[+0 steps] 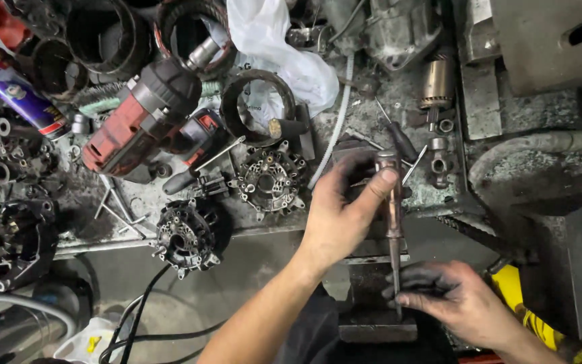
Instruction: The person uses a screwdriver and hammer to work on a circular mechanical part clamped in a bench vise. They then use a wrench to tighten a bolt on a different metal component secured in the vise.
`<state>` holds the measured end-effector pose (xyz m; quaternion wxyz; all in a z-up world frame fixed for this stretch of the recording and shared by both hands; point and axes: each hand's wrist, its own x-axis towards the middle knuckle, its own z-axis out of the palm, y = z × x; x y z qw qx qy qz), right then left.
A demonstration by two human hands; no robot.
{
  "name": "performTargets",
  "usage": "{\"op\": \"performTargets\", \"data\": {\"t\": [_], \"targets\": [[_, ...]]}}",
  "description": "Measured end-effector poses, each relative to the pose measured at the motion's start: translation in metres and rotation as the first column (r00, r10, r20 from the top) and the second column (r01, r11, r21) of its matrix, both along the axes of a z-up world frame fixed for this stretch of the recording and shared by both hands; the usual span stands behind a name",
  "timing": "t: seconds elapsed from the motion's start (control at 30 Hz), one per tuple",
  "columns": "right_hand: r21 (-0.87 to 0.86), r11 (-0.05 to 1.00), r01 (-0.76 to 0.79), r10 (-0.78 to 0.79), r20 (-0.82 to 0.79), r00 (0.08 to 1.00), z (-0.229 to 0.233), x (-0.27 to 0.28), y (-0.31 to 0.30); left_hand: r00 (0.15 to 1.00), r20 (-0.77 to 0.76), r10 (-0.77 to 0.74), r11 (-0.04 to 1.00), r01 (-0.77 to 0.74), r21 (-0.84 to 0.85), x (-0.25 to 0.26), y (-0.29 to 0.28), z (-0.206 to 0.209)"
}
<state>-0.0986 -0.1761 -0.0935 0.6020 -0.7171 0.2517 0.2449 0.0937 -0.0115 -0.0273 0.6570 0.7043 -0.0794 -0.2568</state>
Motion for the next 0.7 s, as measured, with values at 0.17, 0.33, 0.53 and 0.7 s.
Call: {"op": "performTargets", "data": {"t": [0.17, 0.33, 0.53, 0.7], "targets": [[0.112, 0.992, -0.061, 0.047, 0.127, 0.991, 0.003, 0.004, 0.003, 1.000, 0.011, -0.020, 0.999, 0.020, -0.030, -0.001, 0.000, -0.008], [0.035, 0.999, -0.039, 0.033, 0.178, 0.984, 0.007, 0.003, 0.009, 0.999, -0.040, -0.017, 1.000, 0.017, 0.004, 0.004, -0.004, -0.005], [-0.197, 0.976, -0.088, 0.140, 0.270, 0.953, 0.009, 0.002, 0.015, 0.986, 0.163, 0.038, 0.978, -0.070, 0.198, 0.005, -0.009, -0.007], [-0.225, 0.966, -0.125, 0.167, 0.180, 0.969, -0.003, -0.008, 0.014, 0.973, -0.227, -0.048, 0.993, 0.071, 0.091, 0.007, -0.006, 0.001]]}}
